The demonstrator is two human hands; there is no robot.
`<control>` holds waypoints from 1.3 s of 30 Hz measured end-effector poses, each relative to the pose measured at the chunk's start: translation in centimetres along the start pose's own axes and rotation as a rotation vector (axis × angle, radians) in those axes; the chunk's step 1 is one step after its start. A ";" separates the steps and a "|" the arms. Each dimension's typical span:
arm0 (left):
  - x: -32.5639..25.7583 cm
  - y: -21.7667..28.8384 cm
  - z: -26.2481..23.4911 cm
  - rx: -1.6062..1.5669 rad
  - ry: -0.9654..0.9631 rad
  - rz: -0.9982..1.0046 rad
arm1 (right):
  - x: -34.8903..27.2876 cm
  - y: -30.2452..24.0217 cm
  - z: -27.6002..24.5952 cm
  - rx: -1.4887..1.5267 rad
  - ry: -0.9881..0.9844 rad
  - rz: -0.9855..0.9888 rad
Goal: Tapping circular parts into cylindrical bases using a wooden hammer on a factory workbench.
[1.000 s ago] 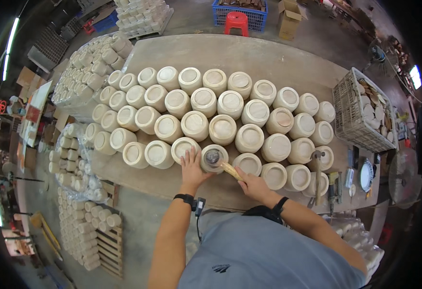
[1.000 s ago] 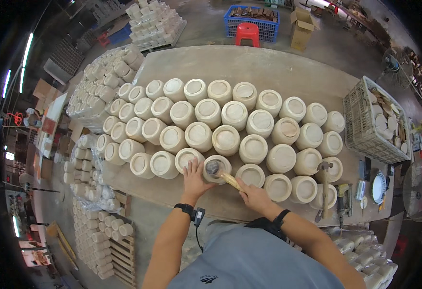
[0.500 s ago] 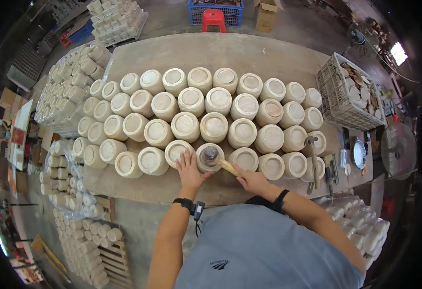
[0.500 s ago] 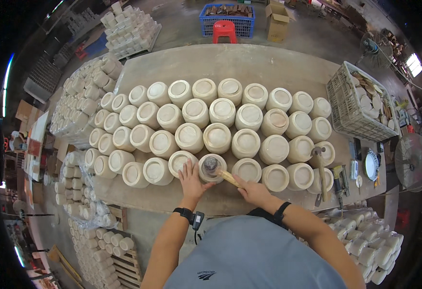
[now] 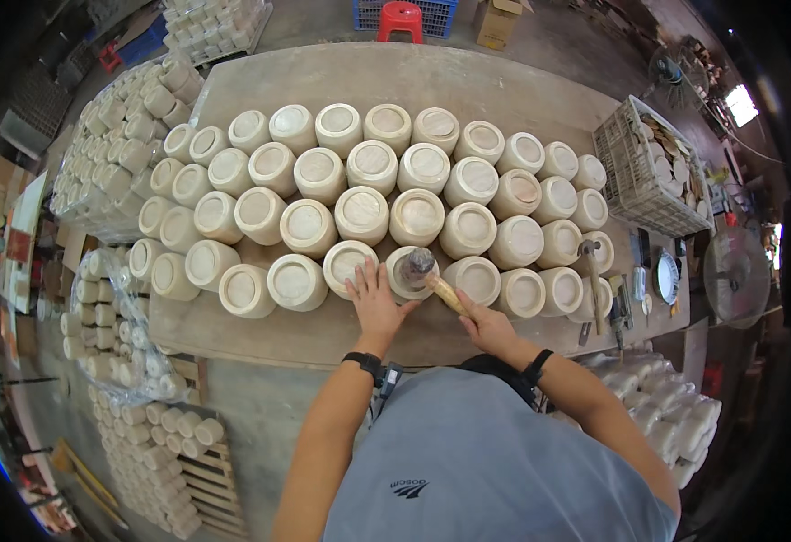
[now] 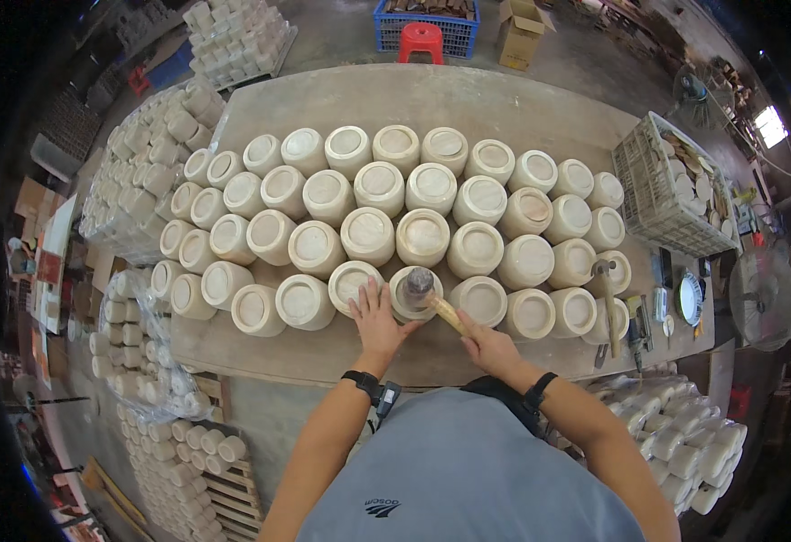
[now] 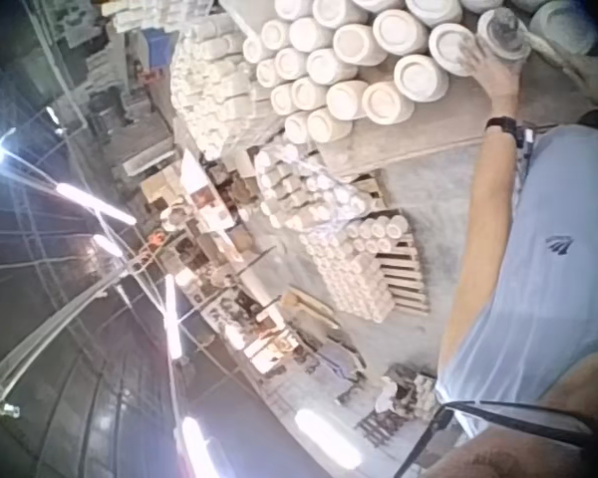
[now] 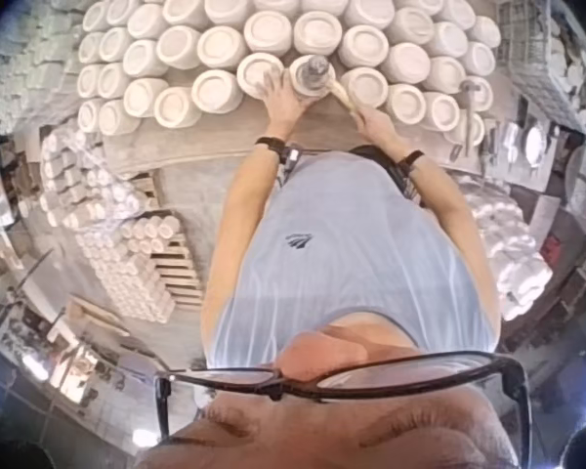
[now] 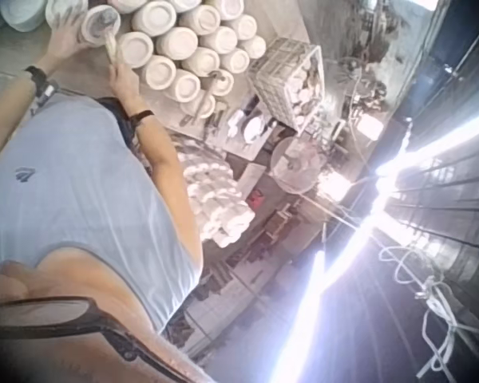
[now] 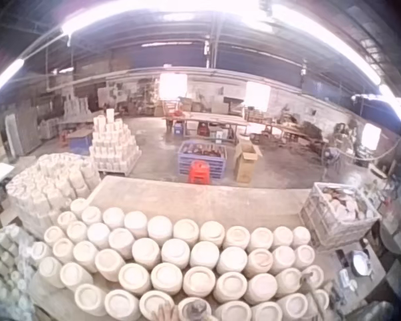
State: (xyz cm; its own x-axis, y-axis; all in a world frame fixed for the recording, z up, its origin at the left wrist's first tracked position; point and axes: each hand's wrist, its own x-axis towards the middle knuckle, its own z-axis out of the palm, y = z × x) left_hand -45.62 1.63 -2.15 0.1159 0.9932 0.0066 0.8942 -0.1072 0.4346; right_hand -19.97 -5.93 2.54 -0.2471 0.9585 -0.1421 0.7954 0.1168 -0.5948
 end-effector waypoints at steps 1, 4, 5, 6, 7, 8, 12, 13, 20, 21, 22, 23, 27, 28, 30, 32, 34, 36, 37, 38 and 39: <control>0.1 -0.3 0.0 0.001 0.003 0.000 | 0.4 -1.0 -0.7 0.043 -0.026 0.065; 0.0 -0.3 0.0 0.020 -0.021 0.001 | 0.4 -4.1 -2.9 0.145 0.056 0.068; 0.1 -0.3 -0.1 -0.002 0.001 0.020 | 0.5 -4.8 -3.2 0.203 0.160 -0.007; 0.0 -0.1 -0.3 -0.027 0.017 0.050 | 0.2 -5.1 -3.1 0.195 0.178 0.009; 0.1 -0.1 -0.3 -0.041 0.013 0.081 | 0.1 -5.0 -3.0 0.165 0.275 -0.061; -0.3 -0.4 -0.5 -0.036 0.001 0.050 | -0.1 -4.8 -2.9 0.128 0.373 -0.132; 0.0 -1.0 -0.4 -0.028 -0.044 0.096 | -0.6 -1.3 0.0 0.056 0.158 0.009; -0.2 -1.3 -0.3 -0.008 -0.022 0.090 | -0.4 -1.8 0.1 -0.024 0.021 0.099; -0.1 -1.2 -0.8 0.035 -0.010 0.098 | -1.9 -2.7 -4.1 0.177 0.130 0.161; -0.1 -1.1 -0.9 0.056 -0.006 0.099 | -2.3 -1.8 -4.9 0.181 0.143 0.167; 0.0 -1.0 -0.8 0.062 -0.008 0.113 | -2.9 -0.5 -5.7 0.199 0.232 0.203; -0.1 -1.3 -1.0 0.076 -0.005 0.118 | -2.9 0.6 -6.5 0.224 0.316 0.230; -0.5 -1.4 -1.7 0.104 -0.063 0.113 | -4.9 4.8 -11.2 0.352 0.442 0.398; -1.1 -1.2 -1.9 0.114 -0.057 0.076 | -5.5 7.1 -11.2 0.371 0.438 0.391; -2.2 -0.2 -2.5 0.139 -0.025 0.083 | -6.5 11.7 -11.1 0.270 0.666 0.290; -4.4 0.8 -2.3 0.155 -0.014 0.082 | -7.9 11.7 -14.2 0.376 0.582 0.436; -5.0 3.2 -1.9 0.174 -0.009 0.097 | -8.9 12.6 -16.5 0.483 0.498 0.590; -5.5 6.1 -0.8 0.119 -0.060 0.085 | -9.6 14.7 -17.4 0.464 0.491 0.558; -5.0 7.9 -0.6 0.140 -0.079 0.079 | -9.8 15.4 -17.3 0.452 0.486 0.545; -3.8 10.5 -0.1 0.064 -0.121 0.144 | -9.8 16.3 -17.0 0.470 0.467 0.551; -2.4 12.9 0.6 -0.019 -0.157 0.201 | -9.6 17.4 -16.6 0.466 0.502 0.453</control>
State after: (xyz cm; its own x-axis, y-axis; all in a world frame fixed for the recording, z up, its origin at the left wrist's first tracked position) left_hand -34.13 -2.16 2.86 0.3573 0.9329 -0.0449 0.8386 -0.2993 0.4552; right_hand 5.43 -8.73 6.67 0.4083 0.9017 -0.1422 0.4198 -0.3238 -0.8479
